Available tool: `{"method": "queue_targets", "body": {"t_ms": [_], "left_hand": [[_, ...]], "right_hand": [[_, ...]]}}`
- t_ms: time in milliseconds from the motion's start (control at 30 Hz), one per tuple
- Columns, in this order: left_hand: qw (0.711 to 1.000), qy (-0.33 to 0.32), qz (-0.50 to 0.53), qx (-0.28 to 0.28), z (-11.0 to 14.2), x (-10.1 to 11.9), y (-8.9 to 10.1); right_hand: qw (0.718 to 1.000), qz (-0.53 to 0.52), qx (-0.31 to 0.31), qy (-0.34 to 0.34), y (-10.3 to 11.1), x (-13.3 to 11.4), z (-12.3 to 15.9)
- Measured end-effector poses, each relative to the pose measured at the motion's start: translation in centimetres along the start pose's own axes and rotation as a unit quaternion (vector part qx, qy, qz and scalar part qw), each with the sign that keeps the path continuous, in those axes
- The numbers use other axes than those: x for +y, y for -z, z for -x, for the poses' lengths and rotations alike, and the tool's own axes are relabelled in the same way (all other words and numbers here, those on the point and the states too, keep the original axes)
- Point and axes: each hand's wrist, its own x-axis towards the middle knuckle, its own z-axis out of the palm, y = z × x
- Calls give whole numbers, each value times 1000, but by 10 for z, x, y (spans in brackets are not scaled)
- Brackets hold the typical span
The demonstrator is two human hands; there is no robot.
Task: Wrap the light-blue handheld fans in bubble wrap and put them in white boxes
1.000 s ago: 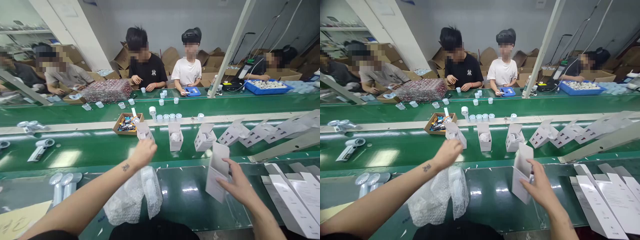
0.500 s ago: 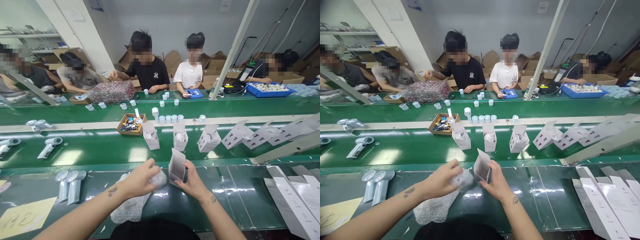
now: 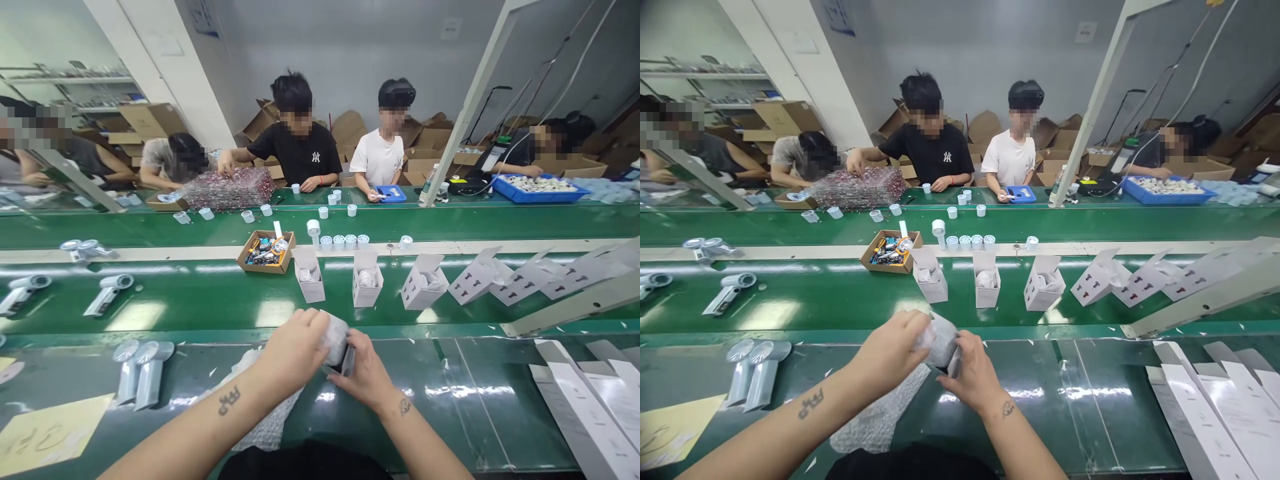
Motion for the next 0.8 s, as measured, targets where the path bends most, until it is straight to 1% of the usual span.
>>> {"method": "queue_targets", "body": {"t_ms": [67, 100, 167, 233, 300, 367, 400, 500, 567, 600, 667, 733, 800], "left_hand": [[993, -43, -98, -43, -1, 13, -7], [989, -60, -124, -59, -1, 18, -11], [981, -101, -144, -87, -1, 22, -18], [972, -153, -152, -94, 3, 16, -26], [965, -190, -168, -73, 11, 5, -38], [961, -200, -185, -48, 18, -7, -56], [960, -200, -190, -46, 20, -11, -67], [956, -202, -203, -61, 22, -14, -94], [956, -204, -195, -75, 19, -11, -102], [959, -200, -182, -85, 17, -11, -101], [967, -184, -142, -104, 14, -15, -90], [979, -147, -96, -102, 11, -30, -67], [993, -82, -48, -63, 8, -58, -37]], "right_hand": [[1000, -2, -18, 6, -7, -4, -4], [1000, -1, -17, 0, -8, -5, -5], [1000, -6, -1, -24, -6, -2, -6], [999, -20, 9, -48, 3, 5, -3], [997, -39, -10, -66, 11, 13, 2], [995, -53, -28, -84, 15, 17, 10], [993, -59, -31, -93, 16, 18, 14], [989, -81, -40, -120, 15, 14, 20], [982, -103, -67, -145, 18, 8, 18], [977, -120, -78, -158, 21, 4, 16], [968, -162, -76, -177, 30, -2, 10], [962, -192, -36, -193, 38, -5, 4], [955, -195, 3, -223, 39, -5, 2]]}}
